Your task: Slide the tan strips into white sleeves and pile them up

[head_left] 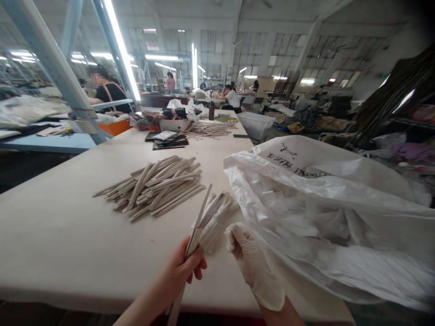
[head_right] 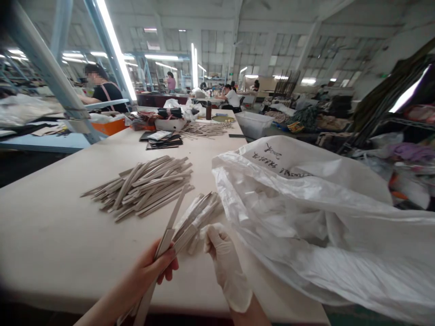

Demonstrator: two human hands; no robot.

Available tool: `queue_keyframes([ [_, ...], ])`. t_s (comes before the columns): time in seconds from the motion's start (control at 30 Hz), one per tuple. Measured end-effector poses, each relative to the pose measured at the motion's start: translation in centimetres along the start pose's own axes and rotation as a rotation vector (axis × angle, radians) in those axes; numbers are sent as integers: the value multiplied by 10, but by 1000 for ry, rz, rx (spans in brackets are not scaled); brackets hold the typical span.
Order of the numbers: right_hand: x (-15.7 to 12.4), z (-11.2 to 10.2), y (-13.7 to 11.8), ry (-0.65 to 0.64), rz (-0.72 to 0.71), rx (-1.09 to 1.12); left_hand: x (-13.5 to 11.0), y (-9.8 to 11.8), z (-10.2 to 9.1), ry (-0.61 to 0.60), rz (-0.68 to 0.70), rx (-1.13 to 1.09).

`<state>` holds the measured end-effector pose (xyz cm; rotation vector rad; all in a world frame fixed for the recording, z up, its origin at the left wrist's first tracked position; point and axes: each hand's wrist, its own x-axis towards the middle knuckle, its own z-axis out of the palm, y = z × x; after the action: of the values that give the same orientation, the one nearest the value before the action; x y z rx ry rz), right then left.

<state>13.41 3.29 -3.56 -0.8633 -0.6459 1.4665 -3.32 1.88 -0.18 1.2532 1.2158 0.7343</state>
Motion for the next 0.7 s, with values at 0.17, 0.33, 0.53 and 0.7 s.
queue_keyframes([
  [0.17, -1, 0, -1, 22, -35, -62, -2, -2, 2, 19, 41, 272],
  [0.33, -6, 3, 2, -89, -103, -445, 0, -5, 4, 6, 90, 377],
  [0.53, -7, -1, 5, -41, 32, -467, 2, -27, -7, -70, -74, 174],
  [0.7, -12, 9, 22, -142, 86, -436, -5, -36, -16, 65, 1, 98],
])
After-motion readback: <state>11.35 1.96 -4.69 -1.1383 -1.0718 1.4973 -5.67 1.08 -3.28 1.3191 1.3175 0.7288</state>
